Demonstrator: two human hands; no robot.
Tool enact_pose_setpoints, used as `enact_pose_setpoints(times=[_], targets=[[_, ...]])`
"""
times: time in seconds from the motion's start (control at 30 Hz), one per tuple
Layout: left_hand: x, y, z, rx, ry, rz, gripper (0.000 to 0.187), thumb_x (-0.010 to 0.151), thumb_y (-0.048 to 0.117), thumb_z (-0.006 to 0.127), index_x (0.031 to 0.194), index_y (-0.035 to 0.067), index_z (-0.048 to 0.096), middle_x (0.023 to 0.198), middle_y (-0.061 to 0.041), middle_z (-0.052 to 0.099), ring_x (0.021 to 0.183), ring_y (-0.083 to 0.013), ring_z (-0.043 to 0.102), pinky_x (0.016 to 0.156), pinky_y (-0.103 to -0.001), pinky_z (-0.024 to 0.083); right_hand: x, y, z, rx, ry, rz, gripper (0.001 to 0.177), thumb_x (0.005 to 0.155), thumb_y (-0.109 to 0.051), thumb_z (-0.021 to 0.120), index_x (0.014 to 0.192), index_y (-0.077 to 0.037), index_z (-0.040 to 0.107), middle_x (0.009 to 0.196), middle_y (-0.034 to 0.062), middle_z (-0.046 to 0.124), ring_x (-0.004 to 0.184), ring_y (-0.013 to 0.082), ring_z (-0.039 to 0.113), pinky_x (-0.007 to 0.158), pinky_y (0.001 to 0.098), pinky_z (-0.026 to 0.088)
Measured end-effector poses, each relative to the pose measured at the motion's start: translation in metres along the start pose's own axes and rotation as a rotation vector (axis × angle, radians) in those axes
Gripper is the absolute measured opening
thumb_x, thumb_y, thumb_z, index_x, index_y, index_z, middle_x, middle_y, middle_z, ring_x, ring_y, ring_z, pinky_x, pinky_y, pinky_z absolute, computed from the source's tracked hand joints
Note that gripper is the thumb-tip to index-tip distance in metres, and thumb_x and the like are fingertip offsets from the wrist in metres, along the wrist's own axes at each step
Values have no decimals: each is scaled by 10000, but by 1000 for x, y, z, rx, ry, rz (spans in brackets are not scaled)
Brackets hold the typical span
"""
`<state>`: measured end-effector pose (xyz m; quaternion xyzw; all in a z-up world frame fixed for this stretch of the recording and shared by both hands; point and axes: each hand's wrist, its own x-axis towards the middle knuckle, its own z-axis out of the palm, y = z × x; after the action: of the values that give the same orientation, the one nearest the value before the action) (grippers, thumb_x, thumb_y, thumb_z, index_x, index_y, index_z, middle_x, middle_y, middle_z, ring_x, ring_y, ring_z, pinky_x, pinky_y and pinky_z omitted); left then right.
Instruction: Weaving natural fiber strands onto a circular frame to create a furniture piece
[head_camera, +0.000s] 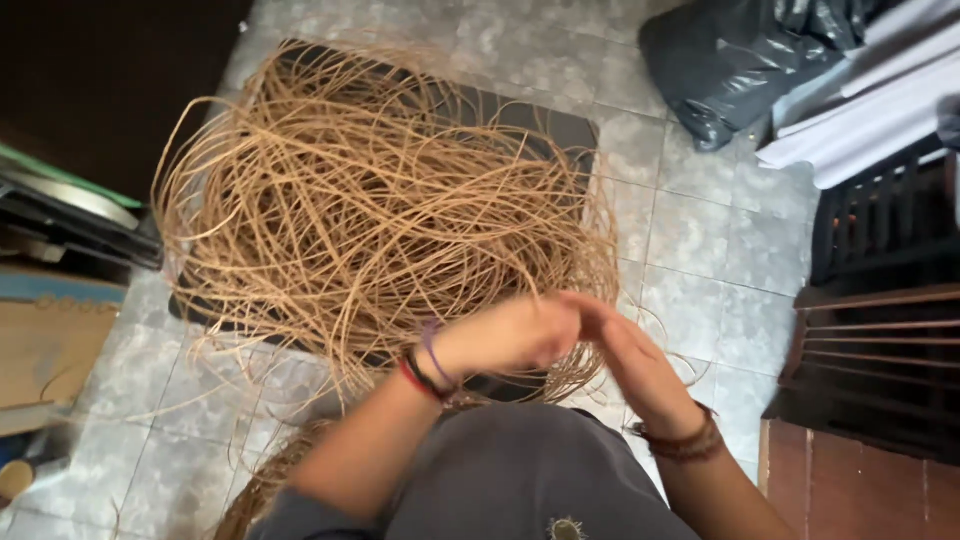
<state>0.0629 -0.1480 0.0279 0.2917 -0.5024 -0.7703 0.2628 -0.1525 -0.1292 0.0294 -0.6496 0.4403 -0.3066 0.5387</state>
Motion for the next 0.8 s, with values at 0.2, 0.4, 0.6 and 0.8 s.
enact_pose_setpoints(times=[0.2,0.4,0.6,0.8], targets=[[-14,4,20,799,-74,-198,552,998,562,485,1086,60,697,1040,-242,744,1089,-455,682,912,-549,544,23,32,13,790,-155,108,454,1106,-312,404,1285,70,574,613,4,368,543,163,433,614,348,496],[0,2,22,-217,203,254,620,1038,410,539,1497,9,426,1346,-230,611,1326,-381,561,1148,-498,409,15,56,14,147,-252,277,382,1071,-255,496,800,-48,666,516,-19,463,430,68,385,398,201,299],[24,-40,23,-156,401,331,402,1148,259,348,1068,41,676,456,81,361,343,-11,342,348,-135,233,26,5,6,155,-405,73,390,951,-256,679,1209,37,700,958,207,789,864,317,752,860,465,583],[-14,-56,24,134,400,46,452,1122,283,390,842,103,695,460,7,477,432,-97,432,458,-209,350,23,32,-22,860,177,-39,319,1135,-350,386,1039,-75,514,704,-17,309,626,156,424,738,361,454]])
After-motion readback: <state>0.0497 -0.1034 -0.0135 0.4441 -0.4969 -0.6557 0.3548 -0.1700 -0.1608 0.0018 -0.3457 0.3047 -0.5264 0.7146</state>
